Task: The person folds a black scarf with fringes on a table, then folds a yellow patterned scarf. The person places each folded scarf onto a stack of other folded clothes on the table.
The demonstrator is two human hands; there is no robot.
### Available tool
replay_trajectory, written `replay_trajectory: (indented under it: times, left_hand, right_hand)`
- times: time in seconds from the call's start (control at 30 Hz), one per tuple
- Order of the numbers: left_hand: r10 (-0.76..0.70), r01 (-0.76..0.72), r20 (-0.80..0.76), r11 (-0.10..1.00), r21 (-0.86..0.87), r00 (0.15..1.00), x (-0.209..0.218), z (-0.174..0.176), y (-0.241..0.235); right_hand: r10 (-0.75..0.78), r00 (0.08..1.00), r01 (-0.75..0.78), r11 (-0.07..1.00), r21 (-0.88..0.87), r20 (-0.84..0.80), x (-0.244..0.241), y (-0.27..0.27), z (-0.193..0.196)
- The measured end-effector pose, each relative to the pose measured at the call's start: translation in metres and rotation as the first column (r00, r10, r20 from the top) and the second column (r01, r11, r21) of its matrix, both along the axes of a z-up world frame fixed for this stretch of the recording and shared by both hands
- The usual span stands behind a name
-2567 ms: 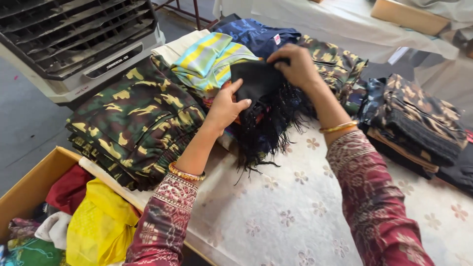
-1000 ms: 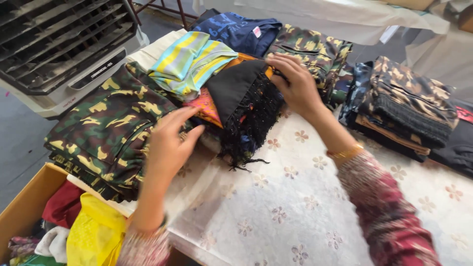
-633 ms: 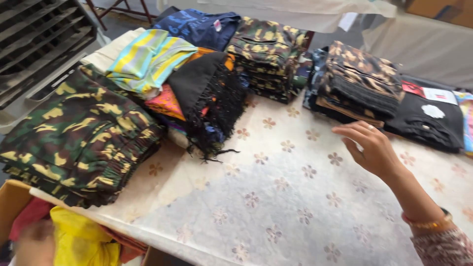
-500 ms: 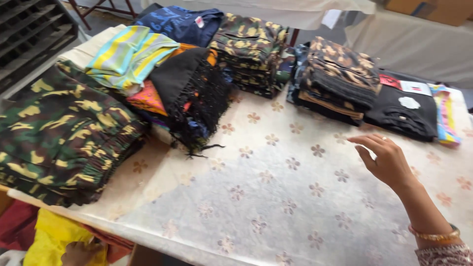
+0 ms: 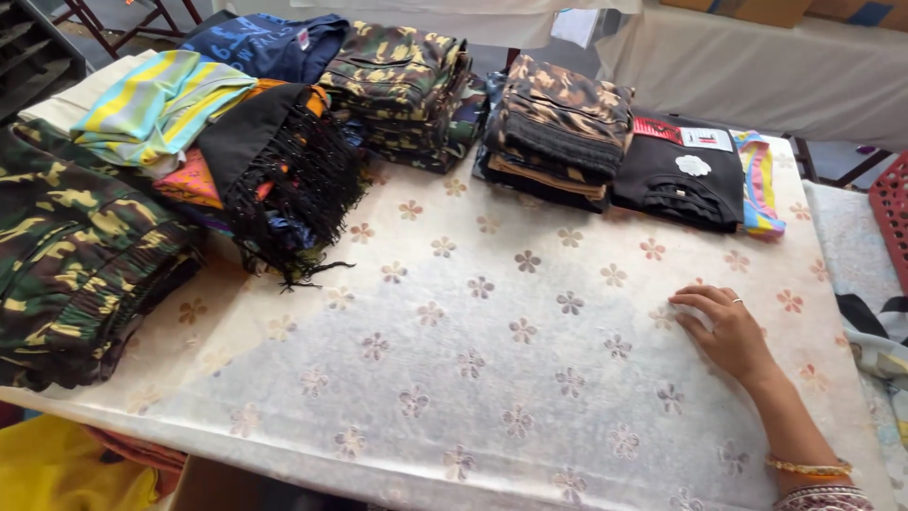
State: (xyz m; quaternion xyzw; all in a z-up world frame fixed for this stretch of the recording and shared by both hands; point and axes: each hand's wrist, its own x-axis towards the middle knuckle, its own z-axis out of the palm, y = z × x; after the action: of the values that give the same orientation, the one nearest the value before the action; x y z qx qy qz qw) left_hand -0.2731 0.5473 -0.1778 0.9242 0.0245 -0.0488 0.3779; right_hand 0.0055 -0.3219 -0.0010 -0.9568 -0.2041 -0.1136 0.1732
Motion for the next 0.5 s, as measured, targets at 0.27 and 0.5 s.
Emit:
replay_trajectory:
  times: [0.27, 0.5]
  left_hand:
    - [-0.309, 0.301, -0.015, 0.937, -0.177, 0.951, 0.098, 0.17, -0.121]
    - [-0.554, 0.532, 0.059, 0.758, -0.378, 0.831, 0.196, 0.308, -0.449]
  right_hand:
    - [-0.044, 0.994, 0.027, 0.987, 0.161, 0.1, -0.012, 0.01, -0.005]
    - [0.085, 0.996, -0.088, 0.99, 0.109, 0.032, -0.033, 0.038, 0.006]
